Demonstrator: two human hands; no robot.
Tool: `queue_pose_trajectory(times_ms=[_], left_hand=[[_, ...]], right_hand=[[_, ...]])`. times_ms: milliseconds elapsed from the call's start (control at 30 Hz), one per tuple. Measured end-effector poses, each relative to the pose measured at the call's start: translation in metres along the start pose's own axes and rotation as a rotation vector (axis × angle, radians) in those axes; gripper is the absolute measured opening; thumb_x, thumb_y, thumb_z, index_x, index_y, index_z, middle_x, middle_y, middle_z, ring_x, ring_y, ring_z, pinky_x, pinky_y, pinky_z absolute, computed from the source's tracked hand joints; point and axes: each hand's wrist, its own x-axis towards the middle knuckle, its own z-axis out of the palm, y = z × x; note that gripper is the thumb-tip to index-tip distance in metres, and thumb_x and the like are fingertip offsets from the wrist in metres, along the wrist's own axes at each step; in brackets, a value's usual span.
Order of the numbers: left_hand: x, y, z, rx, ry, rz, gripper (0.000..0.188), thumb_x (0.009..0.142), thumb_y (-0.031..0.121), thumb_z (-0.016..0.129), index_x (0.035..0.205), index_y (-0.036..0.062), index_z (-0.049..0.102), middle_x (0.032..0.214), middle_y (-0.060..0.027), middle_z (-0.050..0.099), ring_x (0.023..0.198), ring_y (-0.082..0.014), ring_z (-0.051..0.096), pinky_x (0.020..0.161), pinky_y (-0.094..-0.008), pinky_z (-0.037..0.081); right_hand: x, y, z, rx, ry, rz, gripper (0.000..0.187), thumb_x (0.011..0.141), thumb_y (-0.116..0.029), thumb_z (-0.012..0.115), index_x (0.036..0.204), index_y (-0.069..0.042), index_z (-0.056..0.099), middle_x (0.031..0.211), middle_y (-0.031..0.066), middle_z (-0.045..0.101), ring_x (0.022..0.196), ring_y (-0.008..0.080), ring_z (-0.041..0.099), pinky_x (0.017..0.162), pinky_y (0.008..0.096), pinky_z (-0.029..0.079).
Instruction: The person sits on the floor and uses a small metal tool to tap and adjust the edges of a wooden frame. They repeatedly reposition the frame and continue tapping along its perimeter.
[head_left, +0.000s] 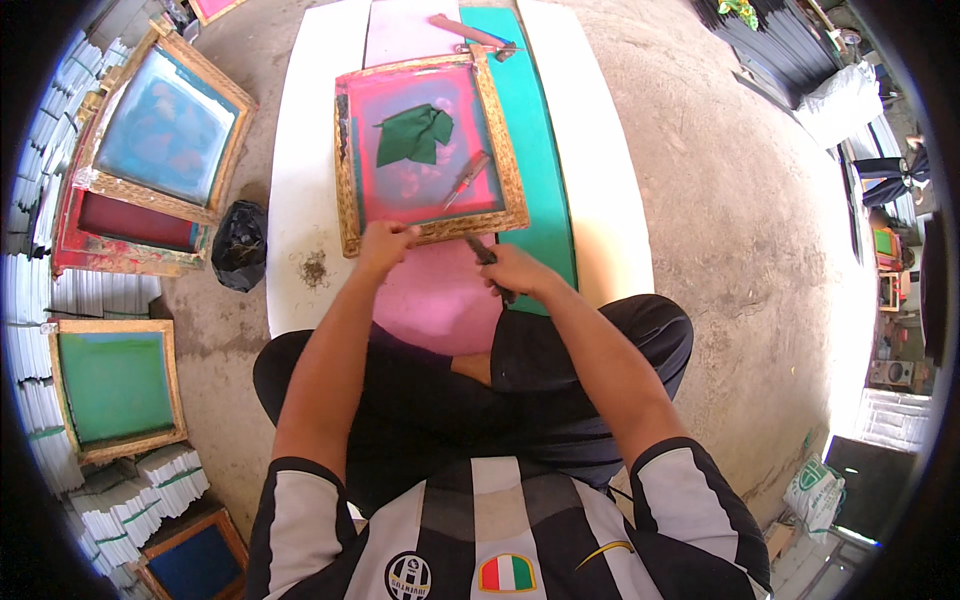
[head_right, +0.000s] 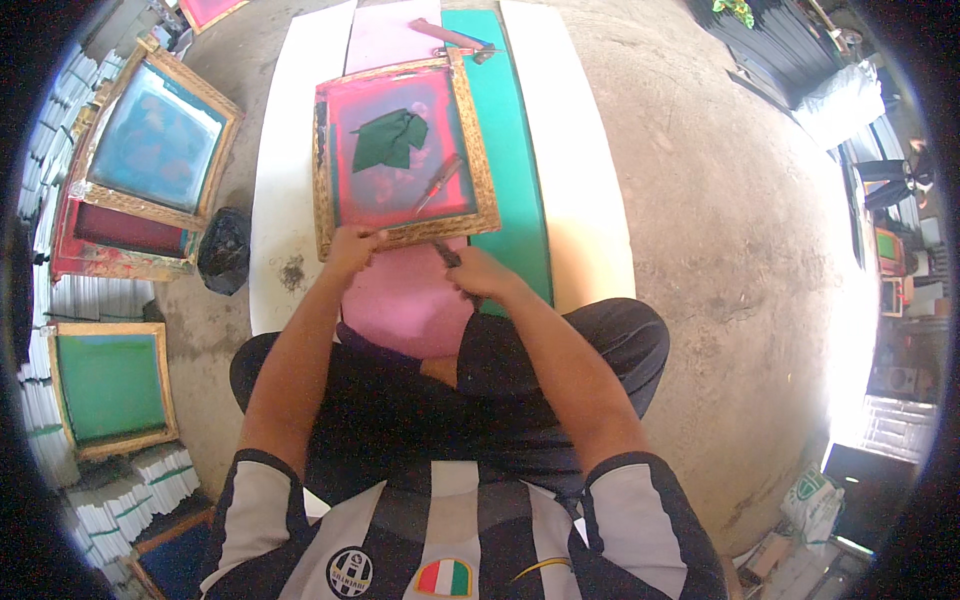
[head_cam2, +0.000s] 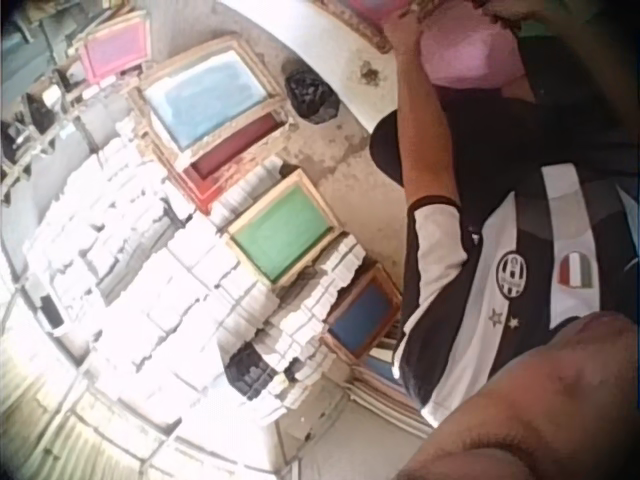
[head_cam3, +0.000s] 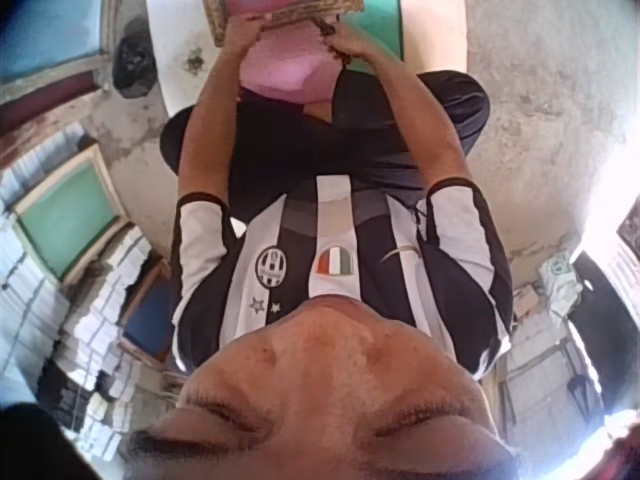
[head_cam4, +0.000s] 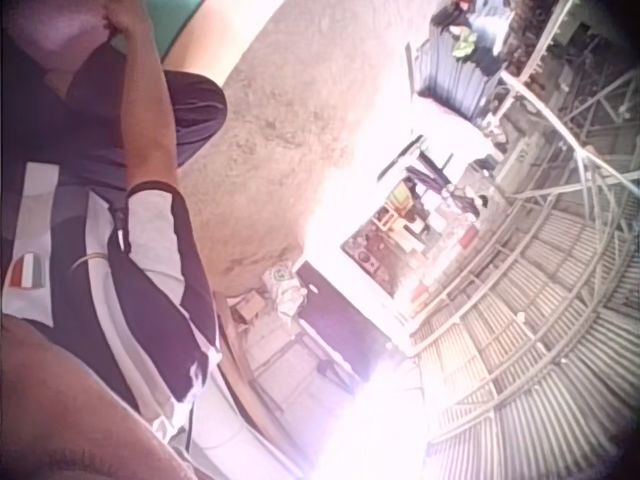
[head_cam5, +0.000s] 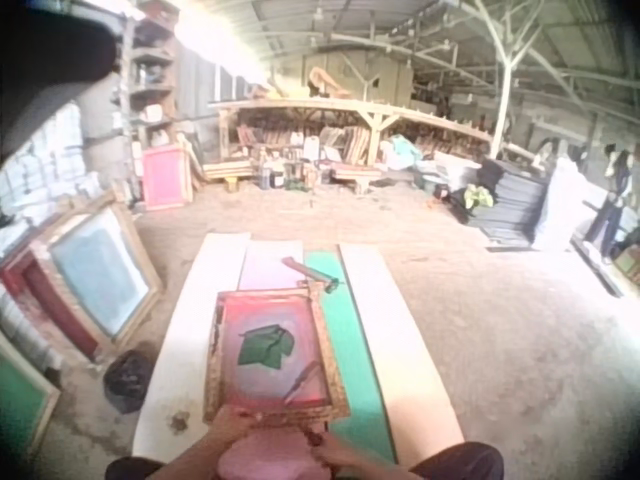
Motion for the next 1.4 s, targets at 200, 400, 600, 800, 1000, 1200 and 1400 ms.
queue_pose_trajectory(times_ms=[200, 400, 600, 800, 1000, 1200, 1400], left_hand=[[0.001, -0.008, -0.086, 0.53, 0.264, -0.246, 0.032, 0.087, 0.032, 0.076, 0.103, 0.0043, 0.077, 0.106, -0.0219, 0.075, 0.101, -0.0383, 0.073, 0.086, -0.047, 0.058], [-0.005, -0.054, -0.115, 0.495, 0.301, -0.501, 0.034, 0.086, 0.027, 0.076, 0.111, 0.0038, 0.075, 0.119, -0.0198, 0.073, 0.11, -0.0377, 0.071, 0.09, -0.0473, 0.058], [-0.003, -0.046, -0.102, 0.48, 0.307, -0.501, 0.033, 0.085, 0.024, 0.073, 0.112, 0.0038, 0.075, 0.12, -0.0178, 0.074, 0.111, -0.0359, 0.071, 0.09, -0.0462, 0.058], [-0.009, -0.045, -0.1, 0.537, 0.33, -0.523, 0.033, 0.085, 0.025, 0.071, 0.112, 0.0055, 0.076, 0.118, -0.017, 0.074, 0.11, -0.0346, 0.072, 0.089, -0.0455, 0.058], [-0.014, -0.037, -0.101, 0.556, 0.322, -0.536, 0.039, 0.087, 0.034, 0.072, 0.113, 0.0058, 0.075, 0.118, -0.017, 0.074, 0.11, -0.0345, 0.072, 0.089, -0.0457, 0.058], [-0.015, -0.033, -0.1, 0.55, 0.376, -0.555, 0.042, 0.089, 0.04, 0.071, 0.111, 0.0051, 0.076, 0.113, -0.0155, 0.076, 0.106, -0.0344, 0.073, 0.089, -0.0455, 0.058], [-0.002, -0.019, -0.091, 0.519, 0.517, -0.398, 0.04, 0.092, 0.042, 0.068, 0.106, 0.0056, 0.077, 0.107, -0.0155, 0.077, 0.102, -0.0353, 0.074, 0.088, -0.0468, 0.058]], right_hand=[[-0.015, -0.021, -0.049, -0.935, 0.379, 0.117, 0.023, 0.09, -0.013, 0.06, 0.106, 0.0, 0.072, 0.109, 0.0228, 0.074, 0.101, 0.037, 0.074, 0.08, 0.0502, 0.061], [-0.009, -0.044, -0.06, -0.954, 0.301, 0.318, 0.03, 0.089, -0.012, 0.058, 0.114, -0.003, 0.073, 0.123, 0.0231, 0.07, 0.118, 0.0385, 0.068, 0.097, 0.0514, 0.056], [0.008, -0.042, -0.071, -0.929, 0.176, 0.394, 0.033, 0.087, -0.01, 0.057, 0.114, -0.002, 0.074, 0.128, 0.0219, 0.069, 0.122, 0.0402, 0.065, 0.099, 0.0527, 0.054], [0.011, -0.081, -0.076, -0.902, -0.046, 0.538, 0.031, 0.089, -0.01, 0.057, 0.112, 0.004, 0.071, 0.107, 0.0278, 0.072, 0.082, 0.0388, 0.075, 0.075, 0.0541, 0.06], [0.016, -0.075, -0.089, -0.672, 0.006, 0.587, 0.028, 0.093, -0.01, 0.058, 0.114, 0.007, 0.064, 0.078, 0.0201, 0.069, 0.06, 0.0317, 0.07, 0.057, 0.0471, 0.056], [0.019, -0.058, -0.068, -0.748, 0.143, 0.529, 0.024, 0.092, -0.007, 0.052, 0.104, 0.004, 0.069, 0.078, 0.0199, 0.072, 0.06, 0.0306, 0.071, 0.059, 0.0462, 0.057], [0.01, -0.006, -0.045, -0.577, 0.45, 0.296, 0.028, 0.088, -0.009, 0.053, 0.1, 0.011, 0.068, 0.079, 0.0222, 0.071, 0.057, 0.0318, 0.07, 0.052, 0.0461, 0.055]])
